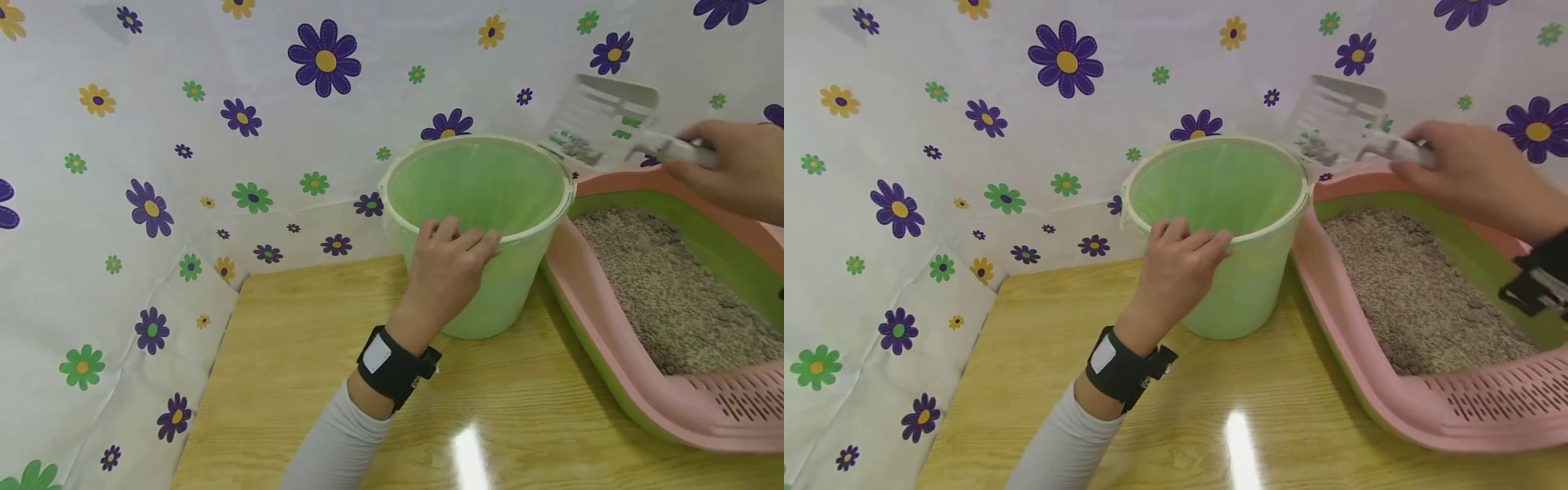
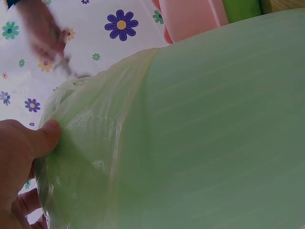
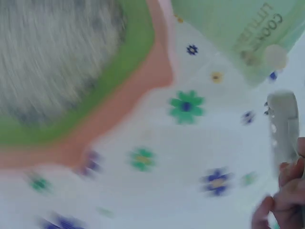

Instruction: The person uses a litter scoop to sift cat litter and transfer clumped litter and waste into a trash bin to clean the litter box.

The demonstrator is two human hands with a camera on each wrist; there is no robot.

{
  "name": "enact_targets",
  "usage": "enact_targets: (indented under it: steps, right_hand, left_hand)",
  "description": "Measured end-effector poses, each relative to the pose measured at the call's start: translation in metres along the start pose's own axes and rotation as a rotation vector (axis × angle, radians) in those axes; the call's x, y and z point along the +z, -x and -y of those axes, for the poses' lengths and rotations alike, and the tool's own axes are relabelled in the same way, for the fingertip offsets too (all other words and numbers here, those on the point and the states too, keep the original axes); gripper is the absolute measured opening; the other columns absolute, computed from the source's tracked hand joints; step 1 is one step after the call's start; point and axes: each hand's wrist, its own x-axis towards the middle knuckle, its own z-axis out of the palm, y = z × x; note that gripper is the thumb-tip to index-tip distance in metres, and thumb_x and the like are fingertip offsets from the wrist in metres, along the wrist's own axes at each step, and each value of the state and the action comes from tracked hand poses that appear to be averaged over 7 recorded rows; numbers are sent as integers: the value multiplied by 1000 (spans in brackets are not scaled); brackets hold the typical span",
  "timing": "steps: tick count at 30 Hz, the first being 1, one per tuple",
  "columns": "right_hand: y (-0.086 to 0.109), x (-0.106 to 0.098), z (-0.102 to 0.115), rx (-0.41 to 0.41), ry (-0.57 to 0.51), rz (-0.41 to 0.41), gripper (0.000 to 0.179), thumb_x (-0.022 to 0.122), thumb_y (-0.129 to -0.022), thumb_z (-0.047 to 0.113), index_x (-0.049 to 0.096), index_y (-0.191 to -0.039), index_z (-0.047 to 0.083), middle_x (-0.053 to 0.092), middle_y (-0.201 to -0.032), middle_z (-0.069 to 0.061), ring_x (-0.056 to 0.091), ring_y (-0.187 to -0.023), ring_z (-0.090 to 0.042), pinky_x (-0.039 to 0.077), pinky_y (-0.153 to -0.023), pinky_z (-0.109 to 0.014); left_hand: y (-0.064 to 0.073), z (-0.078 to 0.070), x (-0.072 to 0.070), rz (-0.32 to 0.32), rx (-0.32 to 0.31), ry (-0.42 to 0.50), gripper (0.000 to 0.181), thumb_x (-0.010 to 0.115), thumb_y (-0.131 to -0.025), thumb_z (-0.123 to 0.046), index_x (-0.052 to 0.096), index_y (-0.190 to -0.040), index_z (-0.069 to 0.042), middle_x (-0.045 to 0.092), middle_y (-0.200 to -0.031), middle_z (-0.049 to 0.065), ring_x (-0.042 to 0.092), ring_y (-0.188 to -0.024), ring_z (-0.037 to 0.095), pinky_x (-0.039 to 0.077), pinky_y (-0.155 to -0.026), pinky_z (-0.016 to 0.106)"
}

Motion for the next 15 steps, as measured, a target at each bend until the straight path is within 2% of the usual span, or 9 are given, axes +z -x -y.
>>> enact_targets:
  steps: [2, 3, 5, 6, 7, 8, 10, 12, 15]
  right_hand:
    - [-16, -6, 33, -213, 187, -39, 31, 66, -98, 14, 59, -115, -10, 63, -73, -22, 43, -49, -20, 35, -47, -33]
    - [-23, -7, 46, -313, 256, -41, 26, 69, -95, 10, 61, -112, -8, 67, -78, -23, 47, -50, -21, 40, -48, -35]
    - [-33, -4, 68, -483, 353, -82, 23, 76, -89, 9, 64, -102, -4, 66, -73, -18, 46, -50, -19, 46, -51, -39]
    - [-36, -1, 76, -532, 378, -93, 20, 76, -88, 9, 64, -98, -4, 65, -71, -15, 45, -50, -19, 47, -52, -40]
    - [-38, 1, 83, -547, 388, -77, 18, 76, -89, 8, 65, -97, -4, 64, -70, -14, 45, -51, -19, 48, -54, -41]
    - [-39, 2, 88, -543, 384, -65, 17, 74, -91, 9, 65, -95, -5, 64, -71, -15, 49, -53, -20, 50, -56, -43]
    - [-39, 2, 88, -490, 334, -35, 14, 70, -94, 12, 64, -92, -1, 62, -70, -12, 48, -54, -20, 47, -53, -41]
    - [-37, -2, 80, -381, 261, 0, 15, 64, -98, 13, 65, -100, -2, 65, -74, -15, 52, -56, -22, 44, -51, -38]
    - [-30, -11, 50, -191, 157, 20, 28, 60, -100, 16, 65, -113, -8, 68, -84, -26, 56, -58, -26, 43, -49, -37]
  left_hand:
    - [1, 0, 0, -8, -5, 0, 22, 62, -100, -37, 79, -105, -25, 79, -93, -11, 51, -75, 16, 43, -79, 32]
    - [2, 0, 0, -10, -6, -3, 21, 62, -100, -37, 79, -104, -25, 79, -93, -11, 51, -75, 16, 43, -79, 32]
    - [3, 0, 0, -12, -8, -5, 21, 62, -100, -37, 79, -104, -25, 79, -93, -11, 50, -74, 16, 43, -79, 32]
    - [3, 0, 0, -12, -9, -6, 21, 62, -100, -37, 79, -103, -25, 79, -92, -11, 50, -74, 16, 43, -79, 32]
    - [3, 0, -1, -12, -9, -6, 21, 62, -100, -37, 79, -103, -25, 79, -92, -11, 50, -73, 16, 43, -78, 32]
    - [4, 0, -1, -12, -8, -6, 21, 63, -100, -37, 79, -103, -25, 79, -91, -11, 49, -73, 16, 43, -78, 32]
    - [4, -1, -1, -11, -9, -2, 21, 63, -99, -37, 79, -102, -25, 79, -91, -10, 50, -73, 16, 44, -77, 32]
    - [5, -1, -1, -7, -10, 0, 21, 63, -99, -38, 79, -103, -24, 79, -91, -10, 50, -73, 16, 44, -77, 32]
    - [4, -1, -1, 7, -15, 6, 21, 63, -99, -38, 79, -103, -24, 80, -92, -9, 52, -74, 17, 44, -78, 32]
